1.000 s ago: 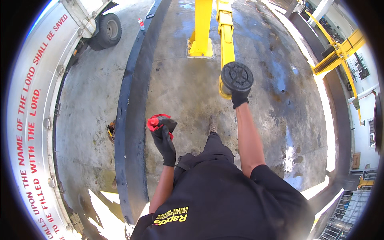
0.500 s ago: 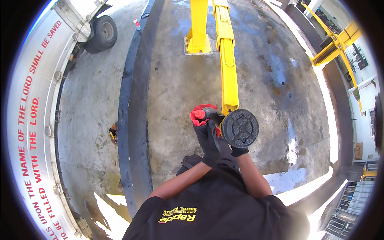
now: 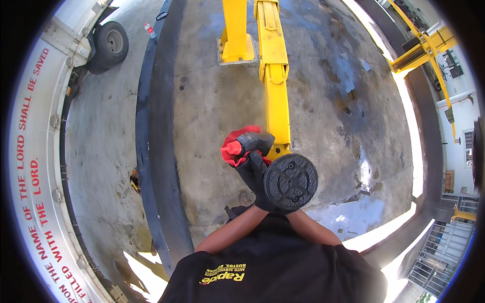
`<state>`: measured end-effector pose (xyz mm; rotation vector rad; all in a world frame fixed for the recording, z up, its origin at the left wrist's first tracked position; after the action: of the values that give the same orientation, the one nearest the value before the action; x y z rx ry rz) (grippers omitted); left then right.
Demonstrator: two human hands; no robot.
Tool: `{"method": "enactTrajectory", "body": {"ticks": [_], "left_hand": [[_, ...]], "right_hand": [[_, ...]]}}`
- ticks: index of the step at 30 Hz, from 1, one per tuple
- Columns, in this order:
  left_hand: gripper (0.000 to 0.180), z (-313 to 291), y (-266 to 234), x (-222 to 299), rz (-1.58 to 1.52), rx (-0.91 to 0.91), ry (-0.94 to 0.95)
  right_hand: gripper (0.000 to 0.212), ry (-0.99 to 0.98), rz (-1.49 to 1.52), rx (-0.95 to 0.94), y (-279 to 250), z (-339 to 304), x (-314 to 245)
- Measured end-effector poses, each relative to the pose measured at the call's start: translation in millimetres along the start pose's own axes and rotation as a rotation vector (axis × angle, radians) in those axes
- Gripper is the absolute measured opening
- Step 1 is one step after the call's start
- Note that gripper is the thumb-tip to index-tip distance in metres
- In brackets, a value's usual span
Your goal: The person wipes a yellow metal structure with a red cloth, then applies a liquid from a black bottle and continues wiping. The person moves around the structure to clean different sections, including joints and edges.
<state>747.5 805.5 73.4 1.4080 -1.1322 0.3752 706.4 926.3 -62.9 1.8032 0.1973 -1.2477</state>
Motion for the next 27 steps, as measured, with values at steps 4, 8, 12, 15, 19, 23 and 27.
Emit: {"method": "enactTrajectory", "body": {"ticks": [4,8,12,15,19,23,27], "left_hand": [[0.025,97,42,4,-0.01,0.049,0.123],[0.025,179,71,11,-0.004,0.132,0.245],[0.026,247,93,18,0.032,0.221,0.353],[0.026,300,125,27,0.057,0.251,0.444],[0.026,378,165,53,0.07,0.316,0.615],[0.026,432,183,80,0.031,0.442,0.653],[0.027,410,107,91,0.082,0.581,0.542]], "right_hand": [[0.057,-0.101,0.024,-0.056,0,117,-11],[0.057,-0.173,0.125,-0.105,-3,212,-17],[0.058,-0.156,0.467,-0.102,1,273,-9],[0.054,-0.227,0.516,0.027,-7,329,-28],[0.049,-0.615,-0.115,0.333,3,449,-114],[0.048,-0.948,-0.494,0.37,57,554,-195],[0.053,-1.048,-0.238,0.215,71,588,-209]]}}
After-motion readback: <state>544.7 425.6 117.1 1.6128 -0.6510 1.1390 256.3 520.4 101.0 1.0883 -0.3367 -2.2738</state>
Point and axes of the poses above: each hand's wrist, its own z-axis towards the middle knuckle, its own y-axis out of the palm, x = y × z, the point moved 10 cm from there along z, towards the middle knuckle, and after that the axes turned 13 degrees about -y, right-handed, at the moved point
